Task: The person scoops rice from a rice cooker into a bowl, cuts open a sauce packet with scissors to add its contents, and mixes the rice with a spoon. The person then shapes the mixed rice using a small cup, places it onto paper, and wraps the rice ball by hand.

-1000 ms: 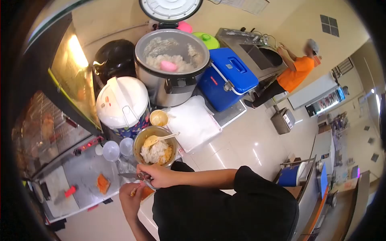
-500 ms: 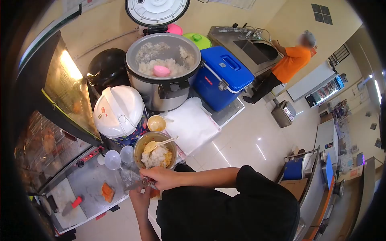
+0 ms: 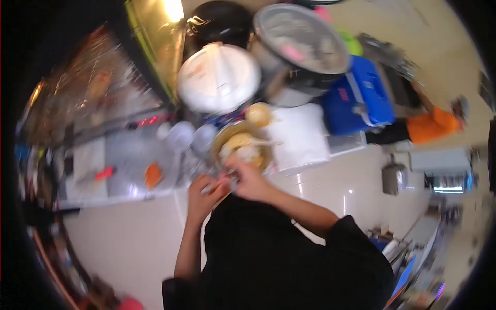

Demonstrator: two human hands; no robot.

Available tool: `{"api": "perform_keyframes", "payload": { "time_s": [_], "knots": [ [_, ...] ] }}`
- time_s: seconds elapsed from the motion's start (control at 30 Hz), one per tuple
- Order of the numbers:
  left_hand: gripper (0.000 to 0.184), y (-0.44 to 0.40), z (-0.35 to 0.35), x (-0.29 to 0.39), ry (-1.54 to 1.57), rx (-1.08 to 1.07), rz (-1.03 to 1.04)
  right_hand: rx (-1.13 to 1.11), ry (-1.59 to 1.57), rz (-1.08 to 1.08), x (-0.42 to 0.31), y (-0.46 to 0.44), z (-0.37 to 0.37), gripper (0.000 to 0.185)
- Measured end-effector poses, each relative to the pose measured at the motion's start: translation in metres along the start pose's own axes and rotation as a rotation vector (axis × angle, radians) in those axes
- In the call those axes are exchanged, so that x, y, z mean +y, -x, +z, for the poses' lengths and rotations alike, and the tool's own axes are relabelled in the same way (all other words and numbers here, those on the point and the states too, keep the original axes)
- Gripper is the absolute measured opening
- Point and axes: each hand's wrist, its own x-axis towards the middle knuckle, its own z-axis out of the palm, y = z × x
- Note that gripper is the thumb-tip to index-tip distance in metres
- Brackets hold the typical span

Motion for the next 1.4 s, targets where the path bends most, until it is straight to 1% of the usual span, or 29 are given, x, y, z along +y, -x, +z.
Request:
{"api": "perform_keyframes", "payload": {
  "time_s": [0.03,0.07,0.1,0.13,0.2,0.23,0.27,0.37,0.4,0.5,0.6,0.7,0.8,1.0,1.1,1.2,1.3,1.4],
  "knots": [
    [0.016,-0.007,-0.003,0.012,0.050,-0.035,0.026,0.008,0.019,-0.098,-0.001,-0.005,-0.005,0.026],
    [0.015,-0.011,-0.004,0.014,0.110,-0.065,-0.025,-0.013,-0.005,-0.036,-0.001,-0.003,-0.008,0.031],
    [0.014,-0.012,-0.004,0.011,0.180,-0.101,-0.061,0.020,-0.215,0.057,0.006,-0.001,-0.006,0.032],
    [0.015,-0.012,-0.006,0.009,0.353,-0.107,-0.216,0.067,-0.350,0.093,0.003,-0.001,-0.006,0.031],
    [0.018,-0.017,-0.001,0.003,0.715,-0.141,-0.488,0.096,-0.443,0.121,-0.005,-0.006,-0.010,0.029],
    [0.019,-0.019,0.004,-0.001,0.784,-0.121,-0.511,0.126,-0.481,0.136,-0.006,-0.006,-0.015,0.029],
    [0.021,-0.020,0.009,-0.004,0.853,-0.104,-0.532,0.127,-0.431,0.167,-0.004,-0.007,-0.020,0.030],
    [0.022,-0.028,0.020,-0.009,0.964,-0.051,-0.547,0.000,-0.096,0.393,-0.021,-0.002,-0.056,0.042],
    [0.022,-0.029,0.022,-0.009,0.988,-0.028,-0.547,-0.013,-0.014,0.264,-0.008,0.007,-0.065,0.062],
    [0.023,-0.037,0.024,0.004,1.025,0.048,-0.551,-0.137,0.079,0.407,-0.012,0.027,-0.090,0.070],
    [0.022,-0.041,0.028,-0.001,1.036,0.092,-0.571,-0.314,0.138,0.428,-0.003,0.036,-0.101,0.073],
    [0.021,-0.040,0.026,-0.006,0.941,0.008,-0.569,-0.306,0.209,0.486,-0.024,0.028,-0.093,0.072],
    [0.020,-0.036,0.032,-0.013,0.914,0.036,-0.538,-0.318,0.211,0.418,-0.031,0.018,-0.087,0.072],
    [0.018,-0.029,0.028,-0.003,1.008,0.187,-0.551,-0.328,0.286,0.347,-0.024,0.008,-0.077,0.064],
    [0.018,-0.025,0.022,-0.008,0.982,0.166,-0.541,-0.411,0.268,0.416,-0.030,-0.001,-0.075,0.055],
    [0.017,-0.023,0.015,0.001,0.900,0.195,-0.520,-0.404,0.270,0.412,-0.032,-0.003,-0.070,0.048],
    [0.016,-0.023,0.014,0.020,0.775,0.086,-0.466,-0.335,0.199,0.349,-0.031,0.010,-0.074,0.055],
    [0.016,-0.034,0.039,0.036,0.663,-0.077,-0.404,-0.192,0.139,0.452,-0.037,0.052,-0.092,0.053]
  ]
}}
